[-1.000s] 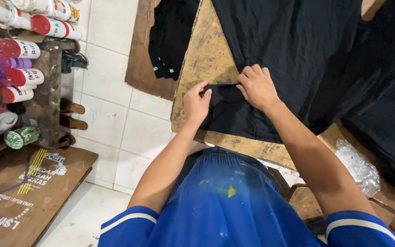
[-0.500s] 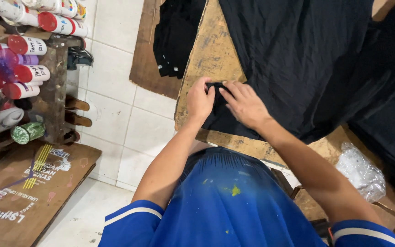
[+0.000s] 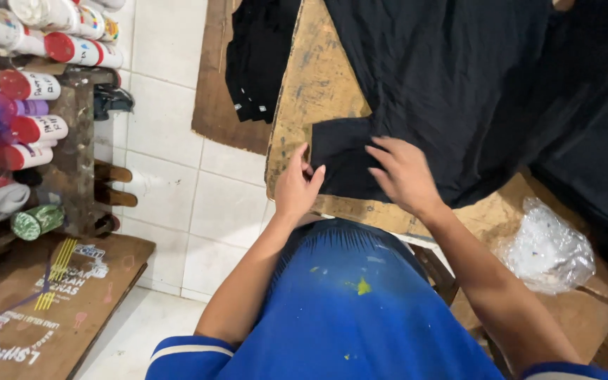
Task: A person flattens a black garment on a workbench, positions a small white label, and uses a hand iron to heat-press the label onto the fabric.
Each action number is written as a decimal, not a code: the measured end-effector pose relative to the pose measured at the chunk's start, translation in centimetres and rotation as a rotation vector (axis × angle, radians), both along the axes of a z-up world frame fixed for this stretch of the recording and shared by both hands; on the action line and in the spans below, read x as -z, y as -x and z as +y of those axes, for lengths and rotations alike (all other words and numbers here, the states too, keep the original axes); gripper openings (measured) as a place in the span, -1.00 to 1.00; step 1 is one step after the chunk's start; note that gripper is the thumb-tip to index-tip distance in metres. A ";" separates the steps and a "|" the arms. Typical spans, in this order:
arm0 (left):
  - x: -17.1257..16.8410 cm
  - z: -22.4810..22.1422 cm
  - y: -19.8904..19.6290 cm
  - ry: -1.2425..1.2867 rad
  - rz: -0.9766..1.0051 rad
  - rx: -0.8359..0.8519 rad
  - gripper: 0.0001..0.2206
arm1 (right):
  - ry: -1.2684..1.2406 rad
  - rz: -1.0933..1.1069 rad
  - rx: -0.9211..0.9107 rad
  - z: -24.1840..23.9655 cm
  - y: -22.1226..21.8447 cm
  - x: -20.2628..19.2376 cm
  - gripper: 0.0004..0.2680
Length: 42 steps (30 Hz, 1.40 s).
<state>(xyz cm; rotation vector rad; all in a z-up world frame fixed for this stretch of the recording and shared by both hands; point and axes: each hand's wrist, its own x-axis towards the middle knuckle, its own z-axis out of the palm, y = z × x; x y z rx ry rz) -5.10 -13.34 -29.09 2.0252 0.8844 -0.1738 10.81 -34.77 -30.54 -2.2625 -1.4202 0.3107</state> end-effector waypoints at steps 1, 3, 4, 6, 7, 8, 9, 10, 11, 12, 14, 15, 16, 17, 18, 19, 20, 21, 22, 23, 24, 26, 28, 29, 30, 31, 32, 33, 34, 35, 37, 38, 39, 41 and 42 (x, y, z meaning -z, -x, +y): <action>-0.1 -0.2 0.8 0.029 0.029 0.000 -0.42 | -0.095 0.009 0.068 -2.2 0.2 0.2 -0.75; 0.0 -0.5 1.9 0.060 0.029 0.007 -0.41 | -0.007 -0.090 0.170 -7.7 1.8 1.5 -0.82; 0.1 -0.6 2.7 0.081 0.037 0.001 -0.40 | 0.071 -0.179 0.260 -10.3 2.8 2.2 -0.88; 0.5 -0.6 3.3 0.105 0.026 0.010 -0.40 | 0.096 -0.194 0.266 -12.8 4.9 3.3 -0.87; 0.7 -0.6 3.5 0.123 0.017 0.015 -0.40 | 0.114 -0.207 0.269 -14.0 6.0 3.9 -0.87; 1.0 -0.5 3.7 0.128 0.012 0.026 -0.40 | 0.120 -0.213 0.280 -13.3 6.7 4.0 -0.87; 1.3 -0.4 3.9 0.118 -0.004 0.047 -0.40 | 0.126 -0.226 0.247 -12.7 7.4 4.2 -0.84; 1.5 -0.3 4.0 0.105 -0.020 0.065 -0.39 | 0.129 -0.239 0.210 -11.9 8.0 4.4 -0.80; 1.8 -0.4 4.1 0.107 -0.025 0.071 -0.39 | 0.132 -0.244 0.216 -11.1 8.5 4.0 -0.80; 2.1 -0.3 4.2 0.077 -0.032 0.074 -0.42 | 0.186 -0.286 0.239 -10.1 8.9 3.7 -0.80; 2.3 -0.2 4.5 0.042 -0.042 0.079 -0.44 | 0.234 -0.331 0.267 -9.1 9.3 3.8 -0.80; 2.2 -0.2 4.7 0.029 -0.045 0.098 -0.45 | 0.228 -0.345 0.265 -9.3 9.4 4.1 -0.83; 2.1 -0.1 4.7 0.014 -0.049 0.116 -0.46 | 0.220 -0.359 0.263 -9.3 9.3 4.4 -0.86; 2.3 0.0 4.9 0.007 -0.054 0.120 -0.46 | 0.214 -0.363 0.268 -9.4 9.2 4.7 -0.86; 2.5 -0.1 5.1 -0.012 -0.048 0.137 -0.47 | 0.219 -0.368 0.239 -9.8 9.3 5.0 -0.86; 2.8 -0.2 5.3 -0.032 -0.042 0.154 -0.48 | 0.225 -0.372 0.209 -10.2 9.3 5.3 -0.86; 2.7 -0.4 5.5 -0.032 -0.044 0.157 -0.48 | 0.226 -0.374 0.213 -10.3 9.3 5.3 -0.86; 2.5 -0.5 5.6 -0.051 -0.038 0.169 -0.50 | 0.222 -0.387 0.193 -10.5 9.3 5.4 -0.88; 2.4 -0.6 5.7 -0.073 -0.031 0.176 -0.51 | 0.215 -0.400 0.169 -10.5 9.1 5.6 -0.90; 2.3 -0.6 5.8 -0.075 -0.032 0.174 -0.51 | 0.213 -0.401 0.168 -10.5 9.1 5.4 -0.90; 2.1 -0.7 5.9 -0.094 -0.020 0.188 -0.51 | 0.206 -0.410 0.163 -10.5 9.2 5.2 -0.93; 1.7 -0.9 6.1 -0.116 -0.006 0.198 -0.51 | 0.196 -0.417 0.156 -10.7 9.3 5.2 -0.95; 1.3 -1.1 6.0 -0.166 0.052 0.246 -0.51 | 0.220 -0.403 0.157 -11.0 9.4 5.5 -0.93; 0.9 -1.1 5.9 -0.167 0.054 0.244 -0.51 | 0.218 -0.402 0.155 -10.7 9.4 5.1 -0.93; 0.6 -1.3 5.7 -0.169 0.073 0.257 -0.50 | 0.229 -0.396 0.161 -10.5 9.4 4.6 -0.92; 0.2 -1.5 5.6 -0.170 0.091 0.271 -0.48 | 0.240 -0.391 0.168 -10.3 9.3 4.2 -0.92; 0.0 -1.5 5.6 -0.169 0.091 0.270 -0.48 | 0.241 -0.391 0.166 -10.3 9.3 3.9 -0.92; -0.1 -1.5 5.6 -0.158 0.113 0.272 -0.48 | 0.250 -0.377 0.166 -10.2 9.3 3.6 -0.92; -0.3 -1.4 5.6 -0.149 0.134 0.275 -0.47 | 0.258 -0.364 0.167 -10.1 9.2 3.4 -0.92; -0.6 -1.3 5.2 -0.150 0.133 0.276 -0.47 | 0.257 -0.365 0.167 -10.1 9.0 3.6 -0.92; -1.4 -1.2 4.8 -0.160 0.187 0.313 -0.42 | 0.283 -0.345 0.164 -10.4 9.0 3.9 -0.90; -0.6 -1.4 4.5 -0.158 0.189 0.315 -0.42 | 0.284 -0.342 0.165 -10.2 9.0 3.5 -0.90; 0.2 -1.6 4.2 -0.371 0.005 0.353 -0.35 | 0.265 -0.350 0.164 -10.0 8.9 3.1 -0.89; 1.6 -2.0 2.5 -0.580 -0.183 0.391 -0.29 | 0.246 -0.356 0.166 -9.7 8.7 2.8 -0.88; 2.1 -2.3 1.2 -0.619 -0.313 0.498 -0.38 | 0.251 -0.358 0.160 -9.7 8.7 2.9 -0.86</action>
